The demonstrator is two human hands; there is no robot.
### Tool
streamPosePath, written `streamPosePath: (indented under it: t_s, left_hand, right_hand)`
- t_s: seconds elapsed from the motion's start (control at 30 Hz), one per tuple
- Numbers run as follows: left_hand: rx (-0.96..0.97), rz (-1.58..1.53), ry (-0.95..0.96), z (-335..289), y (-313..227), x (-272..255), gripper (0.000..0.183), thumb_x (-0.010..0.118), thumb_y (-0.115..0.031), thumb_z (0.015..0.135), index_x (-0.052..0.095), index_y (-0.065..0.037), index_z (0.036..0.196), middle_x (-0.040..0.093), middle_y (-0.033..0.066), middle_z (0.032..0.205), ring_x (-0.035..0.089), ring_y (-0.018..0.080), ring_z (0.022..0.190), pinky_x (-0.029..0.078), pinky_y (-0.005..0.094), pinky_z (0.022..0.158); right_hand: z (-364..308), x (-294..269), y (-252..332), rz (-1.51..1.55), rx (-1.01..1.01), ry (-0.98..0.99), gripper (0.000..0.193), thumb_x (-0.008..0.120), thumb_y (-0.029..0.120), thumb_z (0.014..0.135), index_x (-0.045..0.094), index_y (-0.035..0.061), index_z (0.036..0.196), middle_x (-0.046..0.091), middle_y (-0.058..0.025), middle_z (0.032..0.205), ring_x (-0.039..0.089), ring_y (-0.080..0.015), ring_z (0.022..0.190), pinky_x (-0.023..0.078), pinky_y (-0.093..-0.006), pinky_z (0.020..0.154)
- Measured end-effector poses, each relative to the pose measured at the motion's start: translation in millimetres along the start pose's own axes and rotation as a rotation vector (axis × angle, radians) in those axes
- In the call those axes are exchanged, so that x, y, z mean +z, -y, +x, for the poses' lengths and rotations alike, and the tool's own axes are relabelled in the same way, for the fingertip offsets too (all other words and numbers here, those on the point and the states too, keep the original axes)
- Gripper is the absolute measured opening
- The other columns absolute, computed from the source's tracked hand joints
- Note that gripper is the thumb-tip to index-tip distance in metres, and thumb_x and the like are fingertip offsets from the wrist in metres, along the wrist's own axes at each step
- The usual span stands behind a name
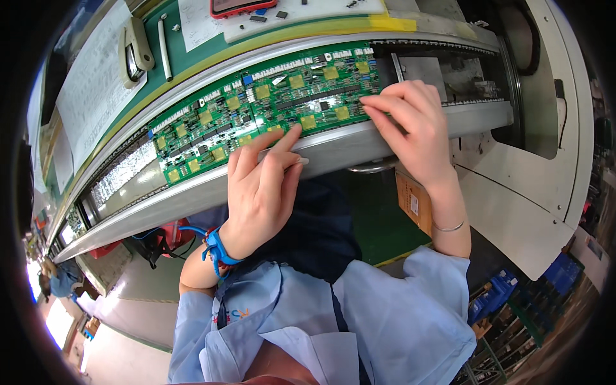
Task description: The person cleans a long green circuit board on a workbench using a cotton swab. They repeatedly wipe specific areas of the board, occasionally referencing a document on the table, and continue the cleaning process across multiple sections of the board.
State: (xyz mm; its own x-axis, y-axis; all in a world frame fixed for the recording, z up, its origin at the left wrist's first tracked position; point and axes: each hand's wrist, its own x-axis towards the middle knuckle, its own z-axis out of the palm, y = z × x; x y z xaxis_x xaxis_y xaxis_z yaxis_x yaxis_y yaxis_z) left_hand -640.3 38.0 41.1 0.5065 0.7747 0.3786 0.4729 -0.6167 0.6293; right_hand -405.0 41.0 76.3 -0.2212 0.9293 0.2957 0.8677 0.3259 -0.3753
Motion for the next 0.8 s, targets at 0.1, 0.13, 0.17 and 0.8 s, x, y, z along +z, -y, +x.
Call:
streamPosePath:
  t_s: [0.1, 0.13, 0.17, 0.8]
  left_hand:
    - [0.009, 0.088, 0.028, 0.6, 0.9, 4.4, 0.014, 0.066, -0.007, 0.082, 0.054, -0.005, 0.09, 0.062, 0.0141, 0.12, 0.056, 0.0273, 0.109, 0.04, 0.038, 0.088]
    - [0.014, 0.113, 0.031, 1.0, 1.5, 4.7, 0.014, 0.065, -0.007, 0.082, 0.054, -0.005, 0.09, 0.062, 0.0142, 0.12, 0.056, 0.0275, 0.11, 0.04, 0.0377, 0.089]
    - [0.014, 0.127, 0.038, 1.9, 1.0, 4.0, 0.014, 0.065, -0.007, 0.083, 0.054, -0.004, 0.091, 0.062, 0.015, 0.12, 0.056, 0.0284, 0.112, 0.041, 0.0381, 0.089]
    - [-0.05, 0.011, -0.014, 14.9, -12.1, 24.4, 0.015, 0.065, -0.002, 0.08, 0.055, -0.001, 0.091, 0.063, 0.017, 0.117, 0.059, 0.0295, 0.096, 0.045, 0.0371, 0.077]
  right_hand:
    - [-4.2, 4.5, 1.7, 0.054, -0.015, 0.004, 0.013, 0.074, 0.008, 0.073, 0.07, 0.0065, 0.085, 0.058, -0.0008, 0.08, 0.054, -0.0186, 0.075, 0.038, -0.0316, 0.07]
    - [-2.5, 6.6, 1.9, 0.071, -0.029, 0.009, 0.012, 0.074, 0.008, 0.073, 0.071, 0.0067, 0.085, 0.058, -0.0006, 0.079, 0.054, -0.0184, 0.075, 0.038, -0.0316, 0.07]
    - [-0.2, 8.5, 1.4, 0.084, -0.048, 0.027, 0.014, 0.075, 0.011, 0.072, 0.071, 0.0077, 0.085, 0.057, 0.0004, 0.078, 0.053, -0.0178, 0.077, 0.037, -0.0315, 0.071]
    - [14.3, 8.5, -29.0, 0.05, -0.298, 0.137, 0.017, 0.077, 0.016, 0.068, 0.072, 0.0082, 0.083, 0.056, 0.0027, 0.076, 0.051, -0.0172, 0.079, 0.037, -0.0324, 0.075]
